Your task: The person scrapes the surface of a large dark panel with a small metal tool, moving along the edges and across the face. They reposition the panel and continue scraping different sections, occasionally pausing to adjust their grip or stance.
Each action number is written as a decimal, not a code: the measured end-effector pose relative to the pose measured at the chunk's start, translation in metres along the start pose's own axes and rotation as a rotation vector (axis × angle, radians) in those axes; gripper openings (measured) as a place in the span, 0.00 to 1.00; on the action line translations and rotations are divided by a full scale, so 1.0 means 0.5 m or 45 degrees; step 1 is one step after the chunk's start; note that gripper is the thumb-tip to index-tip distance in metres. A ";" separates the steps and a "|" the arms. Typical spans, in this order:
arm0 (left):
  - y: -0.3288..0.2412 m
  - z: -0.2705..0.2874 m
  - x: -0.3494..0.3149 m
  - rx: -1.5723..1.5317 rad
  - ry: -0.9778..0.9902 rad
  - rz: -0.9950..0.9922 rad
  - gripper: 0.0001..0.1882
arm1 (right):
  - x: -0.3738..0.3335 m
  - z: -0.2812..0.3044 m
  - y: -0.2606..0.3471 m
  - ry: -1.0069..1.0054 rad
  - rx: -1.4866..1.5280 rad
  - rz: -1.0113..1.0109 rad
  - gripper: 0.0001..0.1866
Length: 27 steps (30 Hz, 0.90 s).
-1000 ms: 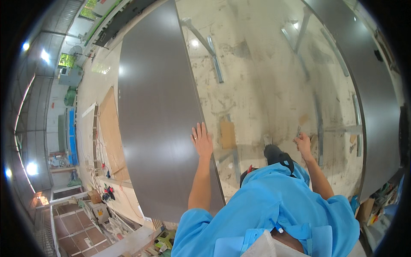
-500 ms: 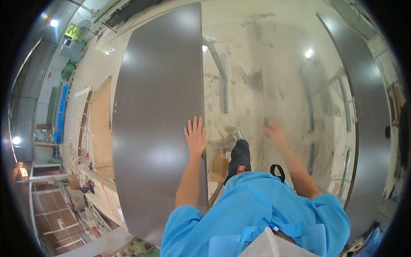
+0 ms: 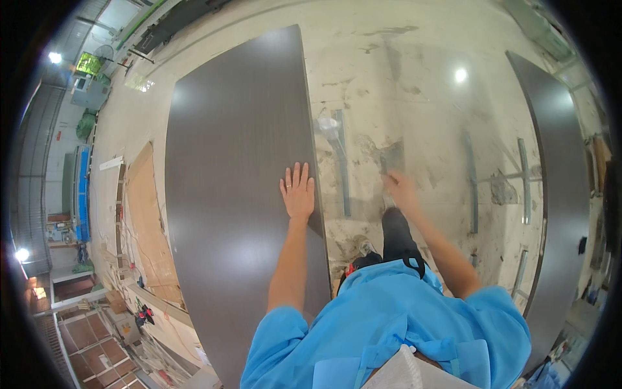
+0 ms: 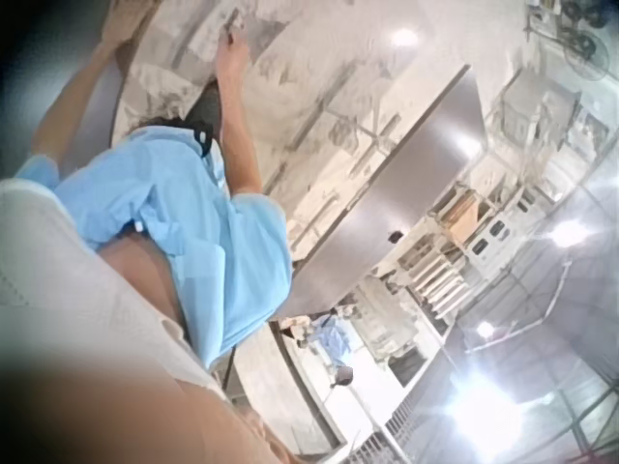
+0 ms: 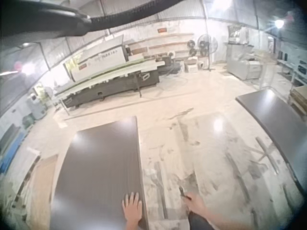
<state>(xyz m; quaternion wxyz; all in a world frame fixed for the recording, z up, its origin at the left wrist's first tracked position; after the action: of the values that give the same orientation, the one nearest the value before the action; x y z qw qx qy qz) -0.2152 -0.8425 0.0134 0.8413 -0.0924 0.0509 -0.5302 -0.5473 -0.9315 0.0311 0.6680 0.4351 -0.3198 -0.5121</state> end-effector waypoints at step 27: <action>0.153 0.011 0.678 0.043 -0.009 0.494 0.36 | 1.528 -0.428 0.135 0.057 -0.147 0.791 0.17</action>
<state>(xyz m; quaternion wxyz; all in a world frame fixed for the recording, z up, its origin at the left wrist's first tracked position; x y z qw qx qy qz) -0.0001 -1.1154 0.0068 0.9293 -0.0685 0.0560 -0.3585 -0.1260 -1.6059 -0.0110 0.8229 0.2889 -0.3930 -0.2913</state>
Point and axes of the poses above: each hand's wrist, its own x-axis towards the middle knuckle, its own z-axis out of the back of the hand, y = z × x, the point moved 9 cm from there along x, towards the middle knuckle, and after that the axes turned 8 degrees about z, right-handed, at the moved point
